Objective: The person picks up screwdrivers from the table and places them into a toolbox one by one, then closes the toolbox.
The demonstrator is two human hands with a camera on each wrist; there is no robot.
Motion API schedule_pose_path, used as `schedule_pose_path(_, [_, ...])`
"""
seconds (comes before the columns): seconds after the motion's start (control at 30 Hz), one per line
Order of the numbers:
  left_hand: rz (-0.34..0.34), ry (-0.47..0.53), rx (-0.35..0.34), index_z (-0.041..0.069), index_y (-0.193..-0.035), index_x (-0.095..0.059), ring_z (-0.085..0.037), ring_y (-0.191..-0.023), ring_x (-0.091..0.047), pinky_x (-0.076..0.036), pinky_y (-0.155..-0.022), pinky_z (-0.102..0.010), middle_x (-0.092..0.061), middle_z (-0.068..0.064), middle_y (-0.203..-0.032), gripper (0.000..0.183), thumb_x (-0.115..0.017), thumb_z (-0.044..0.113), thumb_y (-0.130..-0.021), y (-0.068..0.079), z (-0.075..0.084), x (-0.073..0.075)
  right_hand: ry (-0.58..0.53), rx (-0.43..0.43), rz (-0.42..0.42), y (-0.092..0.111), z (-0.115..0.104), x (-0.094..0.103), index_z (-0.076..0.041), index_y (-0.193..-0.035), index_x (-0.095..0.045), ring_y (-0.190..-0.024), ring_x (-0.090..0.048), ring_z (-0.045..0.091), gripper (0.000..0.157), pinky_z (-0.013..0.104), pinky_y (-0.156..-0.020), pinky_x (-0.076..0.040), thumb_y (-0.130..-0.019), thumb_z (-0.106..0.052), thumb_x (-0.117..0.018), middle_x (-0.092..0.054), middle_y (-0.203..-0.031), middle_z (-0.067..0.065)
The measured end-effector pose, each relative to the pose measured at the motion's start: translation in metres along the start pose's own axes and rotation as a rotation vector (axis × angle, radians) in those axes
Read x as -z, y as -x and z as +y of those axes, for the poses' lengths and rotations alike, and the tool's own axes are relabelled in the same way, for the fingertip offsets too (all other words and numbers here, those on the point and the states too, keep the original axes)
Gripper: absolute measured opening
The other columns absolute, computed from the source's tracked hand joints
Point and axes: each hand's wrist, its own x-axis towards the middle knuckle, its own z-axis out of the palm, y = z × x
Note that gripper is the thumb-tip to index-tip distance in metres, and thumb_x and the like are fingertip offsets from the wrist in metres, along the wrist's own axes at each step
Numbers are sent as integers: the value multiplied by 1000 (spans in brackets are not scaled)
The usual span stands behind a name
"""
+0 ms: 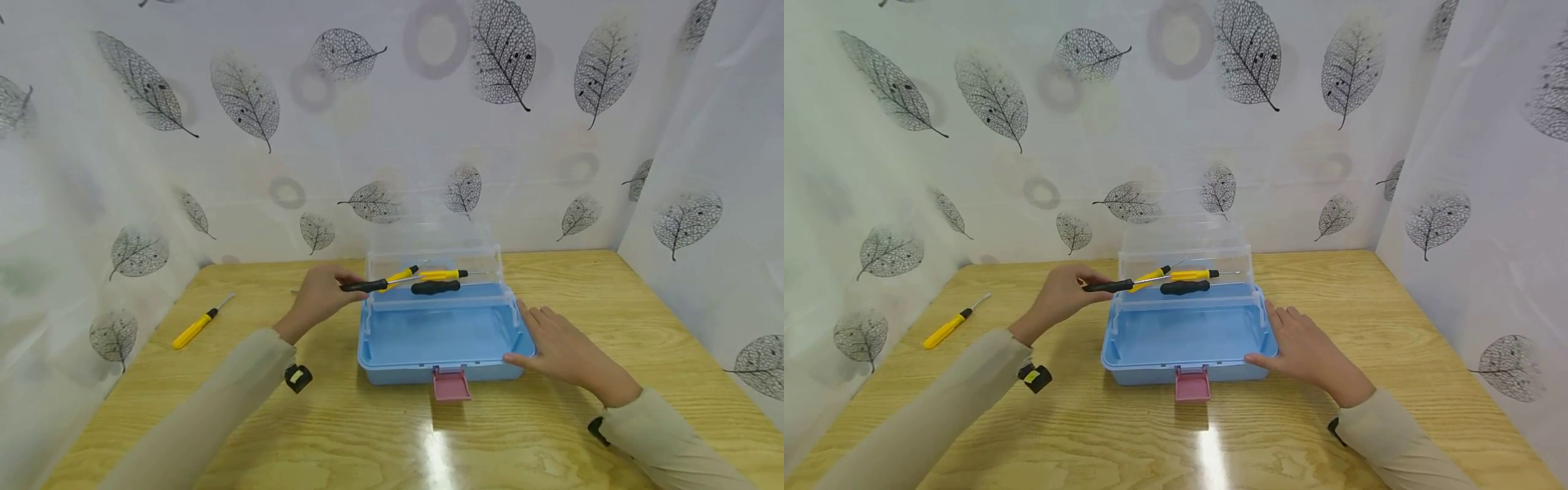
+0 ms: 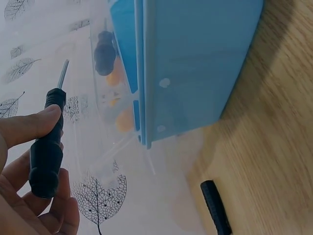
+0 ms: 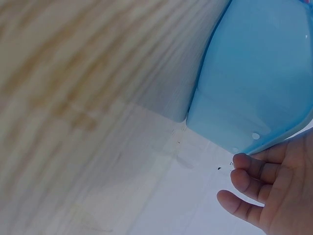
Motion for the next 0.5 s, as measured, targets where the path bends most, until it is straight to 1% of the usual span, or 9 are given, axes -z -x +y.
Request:
schedule_pose_path(0.17, [-18,23,-8,14,-94,-75,-17,-80,-64,-48,-67,-27,-72,-3,-88,21,-79,22,-76,-5,4,-3,-5,1,2,0,-1,0,14,-140,-28,-119,-47,48,99,59,-99,-39,-82,-60,-59,-47,-133,33])
schedule_pose_path(0.23, [-22,27,-5,14,-95,-74,-17,-81,-63,-49,-68,-27,-72,-3,-89,22,-79,22,-76,-7,7,-4,1,9,15,0,-1,0,14,-140,-29,-118,-49,48,99,58,-98,-40,-82,-60,-59,-48,-132,33])
schedule_pose_path(0.33, [-37,32,-5,14,-95,-74,-17,-82,-63,-48,-68,-27,-72,-3,-90,22,-78,22,-76,-10,11,-5,7,19,31,1,-1,1,14,-139,-30,-116,-50,46,99,57,-97,-41,-81,-60,-59,-50,-129,33])
schedule_pose_path(0.5, [-55,32,-39,14,-96,-75,-16,-80,-62,-46,-66,-26,-72,-2,-90,21,-78,21,-76,-16,21,-7,7,22,35,0,-3,3,14,-139,-30,-115,-51,46,99,57,-98,-40,-81,-61,-59,-51,-129,32])
